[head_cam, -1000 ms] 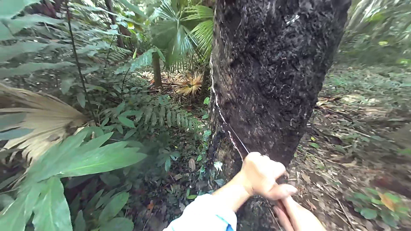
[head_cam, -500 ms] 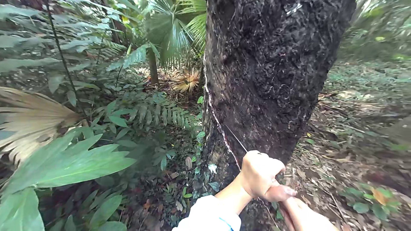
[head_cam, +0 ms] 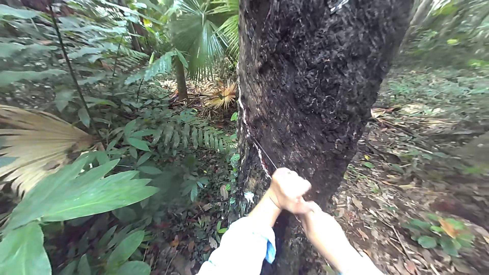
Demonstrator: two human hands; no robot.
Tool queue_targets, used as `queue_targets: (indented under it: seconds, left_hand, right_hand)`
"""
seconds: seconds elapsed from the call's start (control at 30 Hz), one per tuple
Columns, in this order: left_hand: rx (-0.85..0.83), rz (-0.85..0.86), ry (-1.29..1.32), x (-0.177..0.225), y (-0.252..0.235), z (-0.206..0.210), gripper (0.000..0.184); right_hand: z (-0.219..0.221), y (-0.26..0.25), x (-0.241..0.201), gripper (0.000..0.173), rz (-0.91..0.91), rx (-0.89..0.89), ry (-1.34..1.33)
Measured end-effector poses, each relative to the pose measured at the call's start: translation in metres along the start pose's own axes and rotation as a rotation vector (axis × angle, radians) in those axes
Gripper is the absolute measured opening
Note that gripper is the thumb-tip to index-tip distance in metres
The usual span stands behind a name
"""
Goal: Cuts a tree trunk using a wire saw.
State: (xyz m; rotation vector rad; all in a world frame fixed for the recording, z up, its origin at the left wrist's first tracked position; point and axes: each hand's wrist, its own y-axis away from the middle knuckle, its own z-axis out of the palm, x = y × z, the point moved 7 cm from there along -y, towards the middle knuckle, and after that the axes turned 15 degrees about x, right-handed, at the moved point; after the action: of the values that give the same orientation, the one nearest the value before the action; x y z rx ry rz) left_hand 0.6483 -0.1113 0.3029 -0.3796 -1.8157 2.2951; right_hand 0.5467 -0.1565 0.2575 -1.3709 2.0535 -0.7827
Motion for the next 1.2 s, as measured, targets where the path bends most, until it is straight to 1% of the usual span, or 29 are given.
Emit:
queue_targets:
  seconds: [0.03,0.1,0.13,0.17,0.2,0.23,0.3,0.33,0.43,0.5,0.6,0.7,0.8,0.9,0.93,1.0,1.03,1.07,1.1,1.13,1.2]
  left_hand:
    - [-0.003,-0.018,-0.008,-0.013,-0.009,-0.006,0.075]
    - [-0.003,-0.042,0.014,-0.031,-0.028,-0.017,0.079]
    - [-0.012,-0.055,0.028,-0.030,-0.035,-0.021,0.080]
    - [-0.029,-0.064,0.038,-0.022,-0.040,-0.023,0.080]
    - [-0.047,-0.071,0.050,-0.011,-0.042,-0.023,0.078]
    - [-0.059,-0.071,0.063,0.001,-0.040,-0.021,0.076]
    - [-0.075,-0.068,0.096,0.020,-0.032,-0.014,0.073]
    - [-0.072,-0.073,0.110,0.025,-0.029,-0.010,0.072]
    - [-0.066,-0.081,0.108,0.023,-0.022,-0.001,0.071]
    - [-0.065,-0.074,0.097,0.018,-0.024,0.002,0.073]
    - [-0.067,-0.110,0.109,0.017,-0.028,0.001,0.077]
    - [-0.063,-0.136,0.143,0.017,-0.031,-0.002,0.080]
    - [-0.061,-0.107,0.159,0.011,-0.027,-0.004,0.081]
    - [-0.048,-0.078,0.152,0.009,-0.023,-0.004,0.081]
    - [-0.047,-0.076,0.149,0.009,-0.021,-0.004,0.081]
    - [-0.056,-0.069,0.139,0.008,-0.019,-0.004,0.081]
    - [-0.059,-0.068,0.138,0.008,-0.019,-0.003,0.080]
    - [-0.063,-0.072,0.142,0.008,-0.018,-0.002,0.080]
    - [-0.067,-0.079,0.147,0.008,-0.017,-0.002,0.081]
    - [-0.073,-0.086,0.156,0.008,-0.016,-0.003,0.082]
    - [-0.097,-0.086,0.168,0.008,-0.012,-0.007,0.084]
  right_hand:
    - [0.002,-0.015,-0.011,0.019,0.008,-0.010,-0.030]
    - [-0.009,-0.041,-0.034,0.033,0.016,-0.095,-0.057]
    - [-0.020,-0.045,-0.041,0.038,0.048,-0.171,-0.063]
    - [-0.031,-0.044,-0.047,0.040,0.118,-0.282,-0.083]
    - [-0.041,-0.037,-0.048,0.040,0.150,-0.326,-0.098]
    - [-0.050,-0.027,-0.047,0.037,0.160,-0.324,-0.108]
    - [-0.057,-0.005,-0.036,0.028,0.145,-0.272,-0.136]
    - [-0.058,0.002,-0.031,0.026,0.138,-0.272,-0.146]
    - [-0.055,0.000,-0.021,0.029,0.167,-0.370,-0.138]
    - [-0.056,-0.009,-0.024,0.034,0.231,-0.459,-0.113]
    - [-0.062,-0.014,-0.028,0.037,0.262,-0.540,-0.050]
    - [-0.064,-0.011,-0.033,0.040,0.226,-0.506,-0.021]
    - [-0.055,-0.010,-0.034,0.042,0.219,-0.464,0.013]
    - [-0.052,-0.012,-0.035,0.043,0.209,-0.483,0.066]
    - [-0.048,-0.010,-0.034,0.041,0.205,-0.461,0.083]
    - [-0.039,-0.005,-0.029,0.031,0.147,-0.297,0.097]
    - [-0.038,-0.004,-0.028,0.030,0.144,-0.267,0.103]
    - [-0.037,-0.003,-0.027,0.032,0.152,-0.268,0.112]
    - [-0.036,-0.003,-0.026,0.036,0.172,-0.305,0.124]
    - [-0.035,-0.002,-0.027,0.037,0.207,-0.365,0.128]
    - [-0.032,0.001,-0.033,0.041,0.300,-0.555,0.138]
